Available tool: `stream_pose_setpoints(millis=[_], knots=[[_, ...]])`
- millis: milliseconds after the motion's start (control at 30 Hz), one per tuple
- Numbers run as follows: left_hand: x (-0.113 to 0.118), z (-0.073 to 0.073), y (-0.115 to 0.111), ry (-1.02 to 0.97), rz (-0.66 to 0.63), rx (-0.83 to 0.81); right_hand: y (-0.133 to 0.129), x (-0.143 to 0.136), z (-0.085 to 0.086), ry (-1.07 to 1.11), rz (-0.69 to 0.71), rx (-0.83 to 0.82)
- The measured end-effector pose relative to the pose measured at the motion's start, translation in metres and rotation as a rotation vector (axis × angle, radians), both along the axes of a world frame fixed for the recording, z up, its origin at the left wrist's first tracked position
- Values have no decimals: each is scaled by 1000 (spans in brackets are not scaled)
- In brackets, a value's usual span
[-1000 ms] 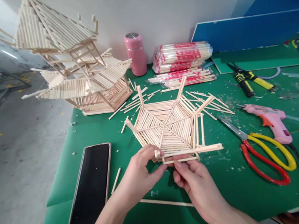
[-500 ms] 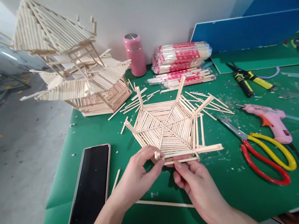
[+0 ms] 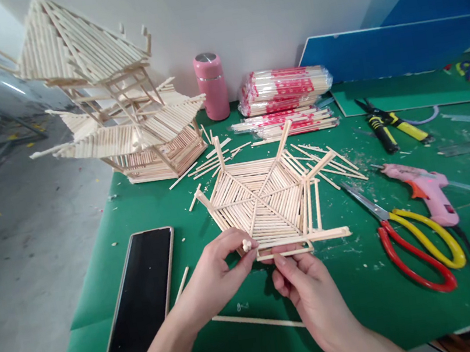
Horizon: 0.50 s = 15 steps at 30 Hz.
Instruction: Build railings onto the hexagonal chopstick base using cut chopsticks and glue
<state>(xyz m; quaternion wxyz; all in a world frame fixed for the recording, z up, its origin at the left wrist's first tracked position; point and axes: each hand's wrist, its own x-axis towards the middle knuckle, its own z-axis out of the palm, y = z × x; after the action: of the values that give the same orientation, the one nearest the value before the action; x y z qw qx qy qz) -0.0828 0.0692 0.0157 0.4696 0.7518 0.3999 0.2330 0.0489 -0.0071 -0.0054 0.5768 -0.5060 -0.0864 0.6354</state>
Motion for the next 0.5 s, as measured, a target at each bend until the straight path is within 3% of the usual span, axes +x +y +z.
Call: stream_pose_setpoints(millis=[500], knots=[[-1, 5, -3, 49, -48, 70, 1, -1, 0, 0, -2, -3]])
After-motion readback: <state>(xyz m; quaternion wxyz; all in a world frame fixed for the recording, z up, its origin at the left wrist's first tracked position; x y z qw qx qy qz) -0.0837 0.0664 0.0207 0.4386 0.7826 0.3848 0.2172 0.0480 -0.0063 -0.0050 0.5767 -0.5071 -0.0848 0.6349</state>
